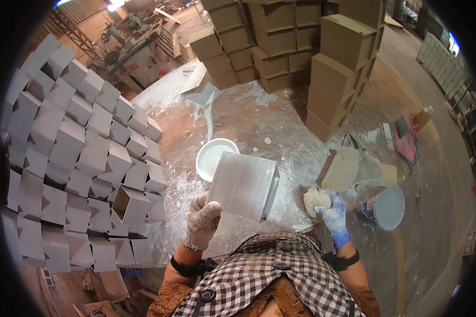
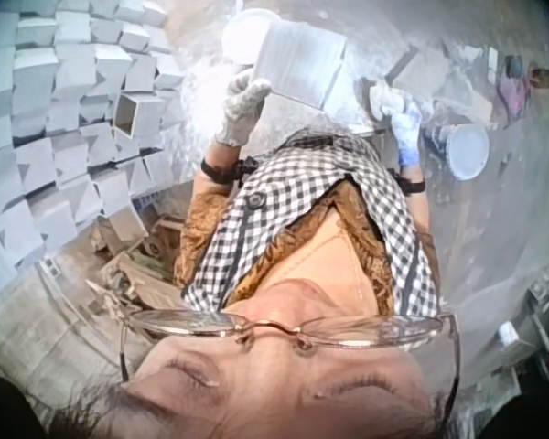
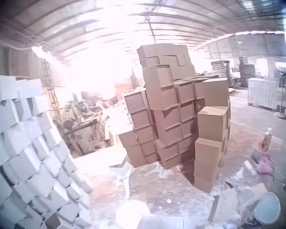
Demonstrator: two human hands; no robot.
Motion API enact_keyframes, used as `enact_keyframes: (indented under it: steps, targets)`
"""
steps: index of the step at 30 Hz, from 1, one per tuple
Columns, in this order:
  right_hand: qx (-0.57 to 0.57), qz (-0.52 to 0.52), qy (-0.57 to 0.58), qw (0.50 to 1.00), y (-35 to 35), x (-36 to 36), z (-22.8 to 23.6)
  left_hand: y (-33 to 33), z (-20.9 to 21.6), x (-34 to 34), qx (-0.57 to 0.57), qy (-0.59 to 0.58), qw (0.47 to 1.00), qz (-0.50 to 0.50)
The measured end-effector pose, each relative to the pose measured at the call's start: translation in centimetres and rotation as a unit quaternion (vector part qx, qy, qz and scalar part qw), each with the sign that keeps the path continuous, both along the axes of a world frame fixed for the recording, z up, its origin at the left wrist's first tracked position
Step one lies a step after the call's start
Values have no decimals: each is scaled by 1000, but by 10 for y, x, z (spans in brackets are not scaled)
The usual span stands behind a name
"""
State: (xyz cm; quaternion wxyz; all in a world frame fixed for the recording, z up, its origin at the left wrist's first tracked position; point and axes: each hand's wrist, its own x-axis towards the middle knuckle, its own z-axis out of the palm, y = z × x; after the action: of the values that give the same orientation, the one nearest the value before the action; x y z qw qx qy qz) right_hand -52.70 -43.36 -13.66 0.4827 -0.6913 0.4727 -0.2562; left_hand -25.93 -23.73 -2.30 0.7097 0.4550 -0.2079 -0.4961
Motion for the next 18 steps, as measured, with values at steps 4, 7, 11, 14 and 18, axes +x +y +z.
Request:
enact_keyframes:
  steps: [4,7,11,14,18]
  targets:
    - [24,14,-8,1000,0,6,4,11,8,0,7,4,999,39]
    - [37,17,-10,999,2,8,5,15,9,1,11,10,998,58]
    - [31,27,-7,999,4,5,2,18,-1,3,45,14,997,67]
    - [30,34,-15,999,4,3,-5,15,-3,-1,59,11,996,66]
    - [-55,93,133,985,4,16,0,9,-10,-9,46,-121,991,41]
